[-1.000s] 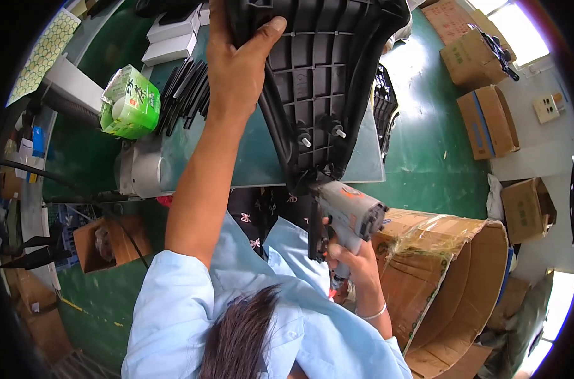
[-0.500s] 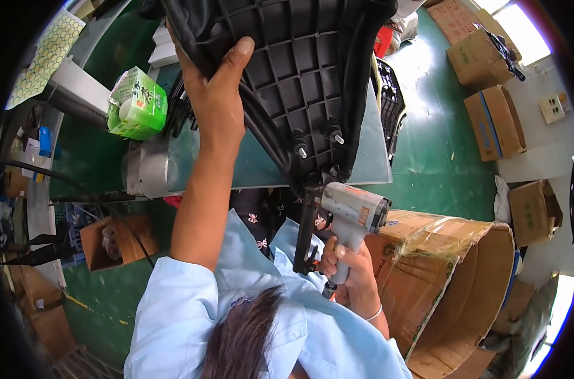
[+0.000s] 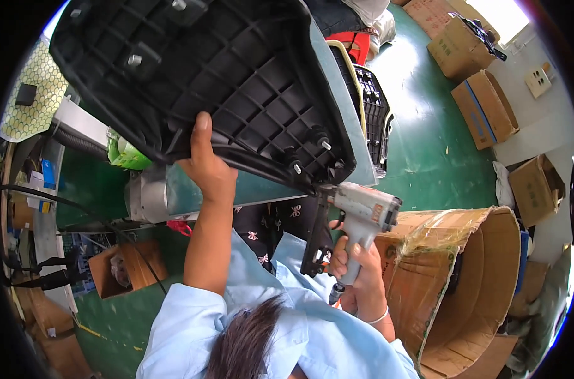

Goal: Assemble a motorcycle or bicycle seat by pulling the cover over the base and securing it with a pneumatic stapler.

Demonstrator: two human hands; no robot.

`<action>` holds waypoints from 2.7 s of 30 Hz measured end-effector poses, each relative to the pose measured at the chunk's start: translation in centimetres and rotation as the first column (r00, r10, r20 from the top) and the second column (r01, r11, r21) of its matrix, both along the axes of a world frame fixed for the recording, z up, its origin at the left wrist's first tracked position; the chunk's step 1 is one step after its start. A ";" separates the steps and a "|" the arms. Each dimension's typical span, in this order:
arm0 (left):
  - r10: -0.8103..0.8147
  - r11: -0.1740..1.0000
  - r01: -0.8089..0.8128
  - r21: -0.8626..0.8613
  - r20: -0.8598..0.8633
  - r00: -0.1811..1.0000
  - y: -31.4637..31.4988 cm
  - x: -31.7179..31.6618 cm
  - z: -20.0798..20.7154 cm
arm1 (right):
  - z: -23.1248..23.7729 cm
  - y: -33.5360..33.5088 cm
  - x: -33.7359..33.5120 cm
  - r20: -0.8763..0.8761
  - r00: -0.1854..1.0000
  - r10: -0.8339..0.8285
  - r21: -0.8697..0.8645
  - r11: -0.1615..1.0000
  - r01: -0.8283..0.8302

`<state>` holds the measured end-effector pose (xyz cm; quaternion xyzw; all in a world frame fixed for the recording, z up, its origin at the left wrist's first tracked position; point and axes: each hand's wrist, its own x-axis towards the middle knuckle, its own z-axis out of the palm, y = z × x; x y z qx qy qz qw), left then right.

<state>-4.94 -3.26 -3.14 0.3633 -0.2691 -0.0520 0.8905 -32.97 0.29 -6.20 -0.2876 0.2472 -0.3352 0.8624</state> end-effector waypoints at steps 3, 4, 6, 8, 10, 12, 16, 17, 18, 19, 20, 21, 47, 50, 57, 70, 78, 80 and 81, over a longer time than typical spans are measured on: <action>0.131 0.963 -0.160 0.218 0.142 0.981 0.2 -0.4 -1.6 | -0.6 -0.3 1.0 0.008 0.999 0.033 0.024 0.999 -0.033; 0.131 0.963 -0.161 0.214 0.150 0.980 0.1 -0.5 -1.5 | -0.7 -0.4 1.1 0.022 0.999 0.027 0.028 0.999 -0.028; 0.082 0.995 -0.081 0.052 -0.030 0.996 -0.2 -0.3 -1.7 | -0.2 -0.3 1.1 0.045 0.999 0.023 0.005 1.000 -0.023; 0.110 0.992 -0.113 0.057 0.043 0.993 -0.2 -1.2 -1.7 | 0.1 -0.5 1.1 0.062 0.998 0.016 -0.018 1.000 -0.014; 0.088 0.995 -0.092 -0.036 -0.094 0.992 -0.4 -2.8 -1.1 | 0.4 -0.5 1.2 0.122 0.992 0.044 -0.065 0.997 -0.036; 0.156 0.988 -0.153 0.034 -0.118 0.981 -0.2 -3.3 -2.1 | 0.5 -0.2 1.6 0.110 0.993 0.036 -0.037 0.999 -0.032; 0.176 0.983 -0.177 0.045 0.029 0.984 -0.1 -3.5 -2.7 | 0.4 -0.4 1.9 0.074 0.997 0.039 -0.054 0.998 -0.035; 0.175 0.983 -0.176 0.049 0.019 0.984 -0.3 -3.8 -2.8 | 0.4 -0.2 1.9 0.131 0.990 0.043 -0.063 0.997 -0.035; 0.174 0.983 -0.174 0.053 0.010 0.985 -0.5 -4.2 -3.0 | 0.4 -0.1 1.9 0.188 0.981 0.048 -0.071 0.997 -0.035; 0.144 0.989 -0.142 0.033 -0.082 0.986 -0.8 -4.9 -3.4 | 0.7 0.1 2.0 0.214 0.975 0.056 -0.066 0.997 -0.043; 0.145 0.989 -0.143 0.032 -0.085 0.986 -0.1 -4.5 -5.2 | 1.1 0.5 2.5 0.212 0.976 0.057 -0.067 0.997 -0.043; 0.353 0.865 -0.453 0.217 0.381 0.855 0.6 -3.7 -7.8 | 1.6 0.7 3.1 0.157 0.986 0.052 -0.061 0.997 -0.043; 0.260 0.962 -0.245 0.120 -0.130 0.957 8.3 6.3 10.0 | 0.6 -2.0 0.7 -0.037 0.979 0.200 -0.166 0.965 -0.203; 0.074 0.996 -0.061 0.072 -0.197 0.978 10.7 7.9 8.9 | 0.2 -2.0 -0.3 -0.113 0.979 0.167 -0.227 0.955 -0.189; -0.155 0.987 0.116 -0.114 -0.459 0.875 10.5 4.6 1.5 | 1.3 -3.3 0.0 -0.311 0.950 0.013 -0.367 0.921 -0.133; -0.057 0.994 0.101 0.035 -0.632 0.773 6.0 0.8 -2.4 | 0.2 -4.0 -2.7 -0.261 0.965 0.030 -0.322 0.940 -0.116; -0.002 0.995 0.067 0.077 -0.639 0.769 5.6 0.8 -2.4 | 2.0 -5.7 -1.5 -0.522 0.847 0.099 -0.333 0.891 -0.309; -0.010 0.993 0.084 0.088 -0.630 0.777 5.7 1.0 -2.7 | 1.9 -5.5 -1.7 -0.469 0.876 0.112 -0.313 0.907 -0.284; -0.006 0.993 0.078 0.087 -0.629 0.777 5.6 1.2 -3.2 | 1.4 -5.3 -2.0 -0.362 0.919 0.154 -0.284 0.921 -0.267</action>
